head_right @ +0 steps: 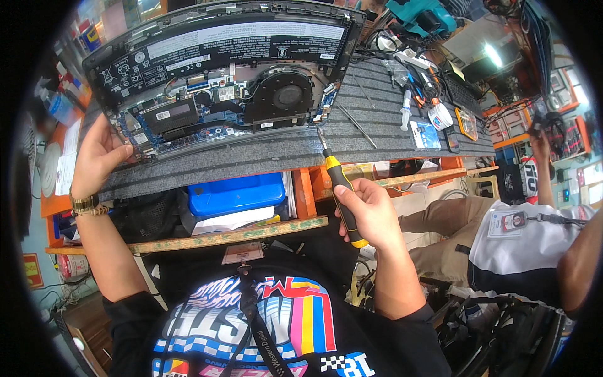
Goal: The person uses a screwdriver and tweezers to remove components and screws from the internal chassis of a laptop.
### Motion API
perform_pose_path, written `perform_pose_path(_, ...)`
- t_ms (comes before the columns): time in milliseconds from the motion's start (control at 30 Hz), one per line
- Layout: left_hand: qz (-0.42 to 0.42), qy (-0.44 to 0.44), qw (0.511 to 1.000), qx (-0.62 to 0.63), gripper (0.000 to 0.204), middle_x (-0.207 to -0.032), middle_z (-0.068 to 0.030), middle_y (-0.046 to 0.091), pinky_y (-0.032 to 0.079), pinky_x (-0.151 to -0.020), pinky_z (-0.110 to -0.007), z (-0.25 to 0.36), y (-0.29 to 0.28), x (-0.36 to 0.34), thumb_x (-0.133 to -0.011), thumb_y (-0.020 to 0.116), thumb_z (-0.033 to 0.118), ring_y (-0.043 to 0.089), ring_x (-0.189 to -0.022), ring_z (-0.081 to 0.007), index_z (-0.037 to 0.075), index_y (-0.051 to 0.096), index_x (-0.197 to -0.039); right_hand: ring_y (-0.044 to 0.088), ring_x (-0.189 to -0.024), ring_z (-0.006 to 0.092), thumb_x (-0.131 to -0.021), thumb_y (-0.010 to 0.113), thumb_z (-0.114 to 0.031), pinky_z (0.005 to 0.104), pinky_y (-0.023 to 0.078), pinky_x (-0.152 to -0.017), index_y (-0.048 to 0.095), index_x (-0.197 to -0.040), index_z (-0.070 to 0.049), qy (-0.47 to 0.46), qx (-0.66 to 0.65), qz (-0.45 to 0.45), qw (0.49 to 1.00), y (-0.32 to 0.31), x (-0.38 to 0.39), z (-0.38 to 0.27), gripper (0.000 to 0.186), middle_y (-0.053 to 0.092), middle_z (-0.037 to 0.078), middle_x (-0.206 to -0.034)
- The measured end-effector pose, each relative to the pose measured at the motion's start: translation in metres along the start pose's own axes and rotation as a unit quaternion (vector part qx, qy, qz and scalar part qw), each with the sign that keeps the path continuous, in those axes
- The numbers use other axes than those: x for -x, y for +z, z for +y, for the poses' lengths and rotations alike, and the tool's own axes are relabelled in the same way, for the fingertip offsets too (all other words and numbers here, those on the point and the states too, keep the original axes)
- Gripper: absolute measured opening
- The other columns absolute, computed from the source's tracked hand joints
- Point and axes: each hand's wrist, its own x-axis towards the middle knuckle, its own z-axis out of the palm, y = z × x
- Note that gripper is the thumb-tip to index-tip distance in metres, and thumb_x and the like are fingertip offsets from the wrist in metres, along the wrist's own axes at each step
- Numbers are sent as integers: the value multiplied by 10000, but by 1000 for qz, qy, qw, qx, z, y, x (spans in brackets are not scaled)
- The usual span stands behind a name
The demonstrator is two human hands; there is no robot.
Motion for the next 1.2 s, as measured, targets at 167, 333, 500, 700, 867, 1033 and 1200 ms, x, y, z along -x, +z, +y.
perform_pose_path(167, 2, 0, 1000, 10, 616, -1224, -106, 654, 586, -755, -255, 2, 2, 1, -928, 657, -56, 679, -869, -91, -48, 454, -1510, 654, -491, 155, -1056, 691, -293, 300, 507, -407, 587, -1008, 4, 0, 3, -4, 1000, -1, 1, -2, 318, 678, 79, -741)
perform_pose_path(333, -3, 2, 1000, 1, 619, -1237, -116, 652, 595, -750, -261, 4, 3, 0, -931, 659, -47, 693, -890, -102, -44, 452, -1515, 652, -491, 155, -1058, 689, -294, 300, 509, -410, 592, -1024, 7, 3, 1, -1, 1000, 0, 1, -1, 319, 679, 78, -745)
perform_pose_path(500, 2, 6, 1000, 2, 635, -1230, -117, 649, 599, -740, -262, 4, 4, 0, -929, 662, -46, 694, -881, -102, -47, 444, -1526, 652, -491, 157, -1056, 691, -297, 301, 510, -411, 593, -1027, 7, 6, 4, 2, 1000, -1, 1, -2, 321, 679, 79, -748)
perform_pose_path(700, 2, 3, 1000, -2, 638, -1223, -119, 658, 596, -746, -266, 1, 1, -1, -917, 666, -70, 690, -866, -108, -52, 452, -1518, 653, -492, 158, -1054, 692, -301, 302, 511, -412, 597, -1019, 6, 3, 0, 0, 1000, -1, 1, -3, 324, 682, 81, -748)
perform_pose_path(867, -6, 3, 1000, 25, 602, -1218, -103, 679, 588, -790, -268, -8, -5, 2, -909, 655, -100, 686, -908, -104, -49, 482, -1484, 654, -490, 158, -1052, 693, -303, 300, 512, -410, 597, -1015, 5, 5, -3, -1, 1000, -3, 1, -4, 325, 682, 81, -747)
perform_pose_path(1033, -15, -6, 999, 46, 581, -1233, -90, 686, 579, -813, -264, -5, -5, 3, -903, 643, -123, 677, -953, -95, -46, 503, -1462, 654, -484, 160, -1054, 691, -298, 300, 512, -406, 595, -1005, 0, 6, -3, -3, 1000, -3, 1, -5, 317, 682, 81, -743)
perform_pose_path(1200, -19, 6, 999, 33, 574, -1173, -82, 698, 567, -790, -257, -9, -8, 2, -905, 646, -113, 667, -917, -87, -45, 510, -1458, 656, -484, 163, -1059, 686, -292, 301, 506, -403, 589, -994, -4, 4, 0, -4, 1000, -4, 0, -4, 311, 681, 83, -737)
